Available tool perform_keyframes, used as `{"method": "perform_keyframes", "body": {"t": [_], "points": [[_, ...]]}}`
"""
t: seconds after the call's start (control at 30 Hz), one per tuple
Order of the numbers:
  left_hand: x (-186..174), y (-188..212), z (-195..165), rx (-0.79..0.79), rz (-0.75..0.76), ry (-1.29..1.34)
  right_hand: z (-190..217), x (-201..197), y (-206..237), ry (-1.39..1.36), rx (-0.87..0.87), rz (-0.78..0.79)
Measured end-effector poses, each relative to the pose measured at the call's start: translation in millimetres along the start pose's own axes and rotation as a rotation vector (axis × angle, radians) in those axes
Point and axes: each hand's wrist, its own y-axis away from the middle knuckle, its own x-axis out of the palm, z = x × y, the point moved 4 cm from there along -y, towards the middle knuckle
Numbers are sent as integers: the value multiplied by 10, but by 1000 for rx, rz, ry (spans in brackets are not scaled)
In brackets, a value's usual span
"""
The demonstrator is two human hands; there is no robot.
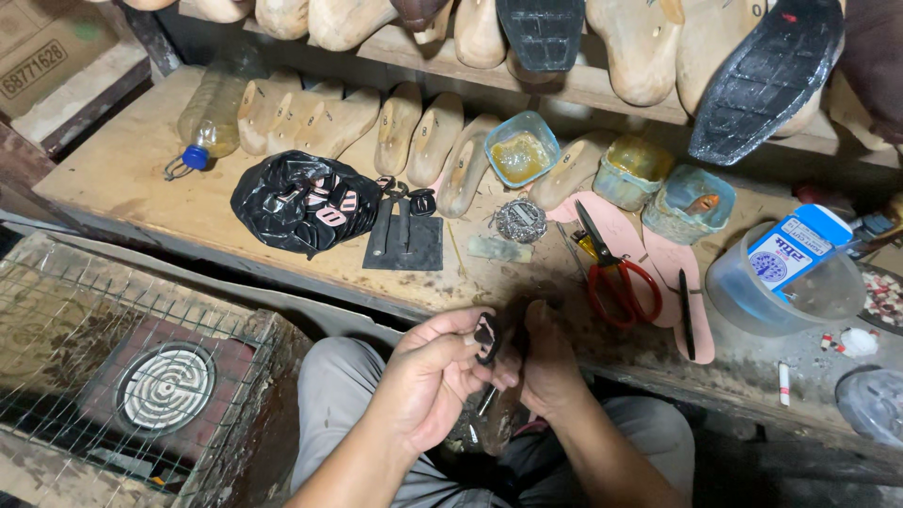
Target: The person trims excess material from small black shoe buckles using a knife and red-handled scissors. They repeatedly scrape and cut the edges of each buckle, then place the finished pieces into a black plastic bag.
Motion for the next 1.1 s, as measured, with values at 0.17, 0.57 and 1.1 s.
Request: {"method": "perform_keyframes", "body": {"t": [0.17, 0.57, 1.1], "points": [[-76, -53, -180, 171, -107, -296, 26, 68, -31, -274, 18, -84], [-809, -592, -403, 552, -333, -1184, 15, -205, -90, 1902, -678, 86], [-1254, -818, -365, 339, -324, -875, -284, -214, -183, 1953, -707, 35]]}}
